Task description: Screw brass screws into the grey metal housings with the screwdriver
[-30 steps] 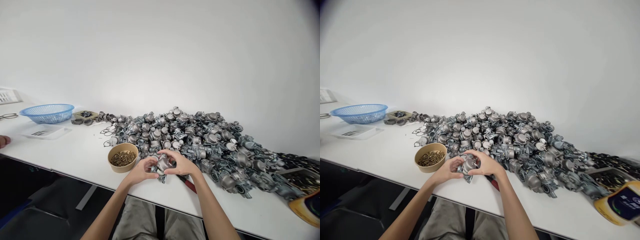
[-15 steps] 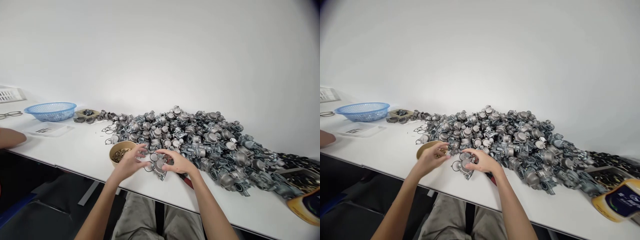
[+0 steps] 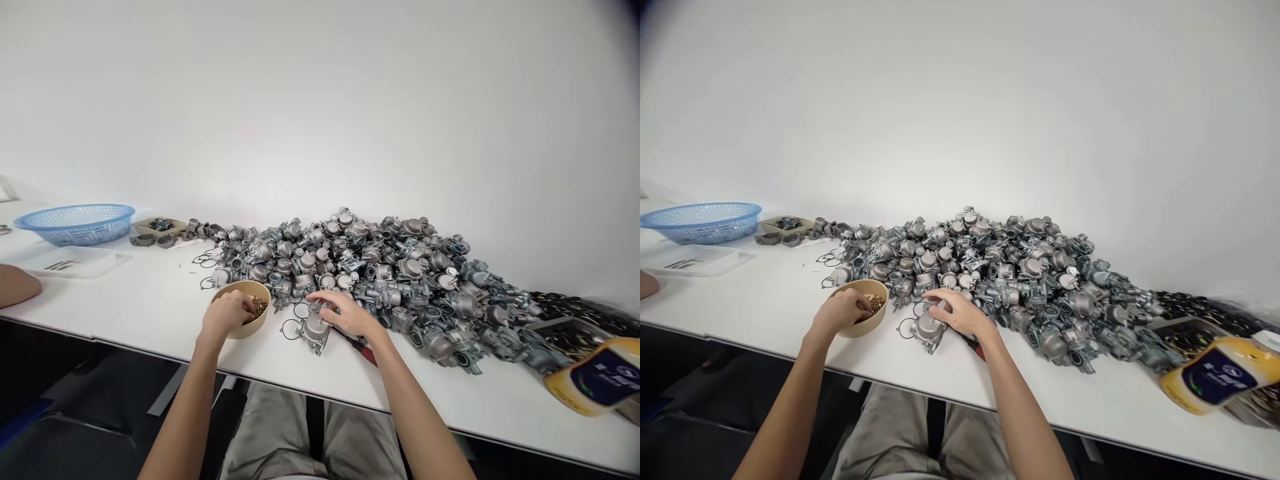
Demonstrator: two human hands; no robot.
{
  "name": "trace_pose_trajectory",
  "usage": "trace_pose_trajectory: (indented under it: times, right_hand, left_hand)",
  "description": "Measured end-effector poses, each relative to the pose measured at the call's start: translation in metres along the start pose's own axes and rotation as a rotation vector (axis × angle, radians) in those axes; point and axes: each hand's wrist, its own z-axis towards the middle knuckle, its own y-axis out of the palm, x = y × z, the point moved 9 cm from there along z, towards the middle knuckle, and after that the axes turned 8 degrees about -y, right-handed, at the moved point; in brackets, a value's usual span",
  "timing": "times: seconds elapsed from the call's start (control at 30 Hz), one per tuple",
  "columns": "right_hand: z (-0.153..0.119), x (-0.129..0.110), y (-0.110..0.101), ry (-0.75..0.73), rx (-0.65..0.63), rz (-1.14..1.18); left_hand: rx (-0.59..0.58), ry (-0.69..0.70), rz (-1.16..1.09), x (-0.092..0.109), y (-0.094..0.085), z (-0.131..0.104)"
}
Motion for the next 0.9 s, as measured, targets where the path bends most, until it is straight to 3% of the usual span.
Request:
trace_pose_trajectory:
  times: [0.3, 0.47, 0.57, 0.7, 0.8, 0.9]
  right_hand:
    - [0.001, -0.013, -0.016, -0.066, 0.124, -0.052]
    - [0.002, -0.022, -0.027, -0.075, 0.278, -0.093]
    - [0.0, -0.025, -0.029, -0.087, 0.383, -0.058]
    - [-0.002, -0.031, -0.025, -0.188, 0.42, 0.082]
    - [-0.002, -0.03, -0.021, -0.174, 0.378, 0.151]
    - [-0.002, -0.032, -0.021, -0.163, 0.349, 0.185]
  left_hand:
    - [0.089, 0.046, -0.22, -0.001, -0.012, -0.001]
    - [0.143, 0.096, -0.646, -0.001, -0.03, -0.011]
    - [0.101, 0.221, -1.003, 0.023, -0.026, -0.024]
    - [-0.046, 0.326, -1.344, 0.08, -0.001, -0.047]
    - [-0.132, 0.316, -1.498, 0.115, 0.012, -0.064]
    - [-0.151, 0.315, -1.528, 0.129, 0.01, -0.077]
